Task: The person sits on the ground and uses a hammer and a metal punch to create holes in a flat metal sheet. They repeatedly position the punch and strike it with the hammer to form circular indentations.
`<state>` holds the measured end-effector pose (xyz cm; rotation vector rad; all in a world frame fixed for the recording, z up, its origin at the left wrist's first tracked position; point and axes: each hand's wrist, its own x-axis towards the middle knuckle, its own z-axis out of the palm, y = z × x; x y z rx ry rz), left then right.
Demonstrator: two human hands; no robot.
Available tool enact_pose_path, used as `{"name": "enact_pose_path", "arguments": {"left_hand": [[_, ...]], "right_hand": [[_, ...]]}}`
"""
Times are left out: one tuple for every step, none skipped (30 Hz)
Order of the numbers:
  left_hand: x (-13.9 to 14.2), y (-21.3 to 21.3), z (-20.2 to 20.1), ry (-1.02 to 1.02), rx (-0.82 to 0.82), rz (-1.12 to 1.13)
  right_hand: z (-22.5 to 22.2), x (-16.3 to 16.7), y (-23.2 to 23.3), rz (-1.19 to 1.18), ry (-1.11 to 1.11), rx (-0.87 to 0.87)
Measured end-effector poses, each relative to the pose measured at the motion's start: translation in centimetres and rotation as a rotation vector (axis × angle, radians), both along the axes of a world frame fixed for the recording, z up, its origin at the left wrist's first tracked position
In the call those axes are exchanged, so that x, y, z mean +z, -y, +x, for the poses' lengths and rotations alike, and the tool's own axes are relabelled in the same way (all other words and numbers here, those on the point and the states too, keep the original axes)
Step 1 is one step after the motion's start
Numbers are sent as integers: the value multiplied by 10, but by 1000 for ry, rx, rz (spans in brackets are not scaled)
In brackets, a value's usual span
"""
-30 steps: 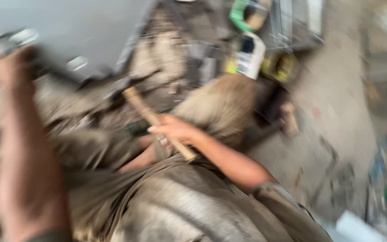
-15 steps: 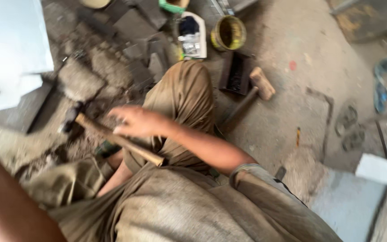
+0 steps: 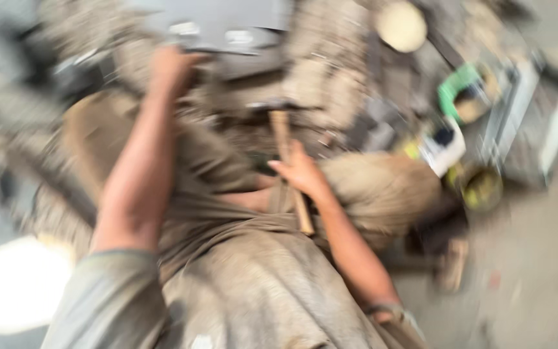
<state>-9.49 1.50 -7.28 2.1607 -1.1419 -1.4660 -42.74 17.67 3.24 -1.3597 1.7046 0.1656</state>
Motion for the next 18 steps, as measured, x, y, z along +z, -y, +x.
{"name": "enact_pose_path", "arguments": {"left_hand": [[6,-4,-2,285,-195,-234],[16,-12,-6,447,-268,-406],[29,-25,-15,514,-85,-513],[43,-34,-14,534,-238,-357],[58,-47,-15,527,-252,-430],[74,-65,-13,450,-166,-575],[88,-84,-7,375,-83,-724],[101,-108,5,366,17,-927],[112,-129,17,356,111,-1132],[119,-153,38,412,172,-1165],[122,-181,65,465,227,-1198],[121,-207,94,500,306,-1149],[115,-232,123,533,386,-1097],[106,-255,154,534,506,-1004],[93,-277,178,525,624,-902],[79,-295,197,506,649,-699],[62,-302,208,483,665,-506],[44,-302,211,448,562,-456]], "right_hand": [[1,-5,1,-123,70,54],[2,-10,4,-245,146,103],[2,-14,6,-170,150,32],[2,-18,9,-100,148,-49],[3,-21,12,-75,176,-75],[4,-22,15,-45,198,-106],[6,-23,18,3,244,-165],[9,-22,21,50,287,-230],[13,-19,23,98,328,-300],[17,-14,24,79,284,-296],[20,-6,23,58,240,-299],[24,3,21,37,193,-303],[26,15,17,49,267,-312],[28,29,12,58,344,-320],[29,44,3,71,415,-331],[29,62,-8,44,430,-341],[30,79,-16,12,452,-350],[32,95,-26,-18,481,-359]]}}
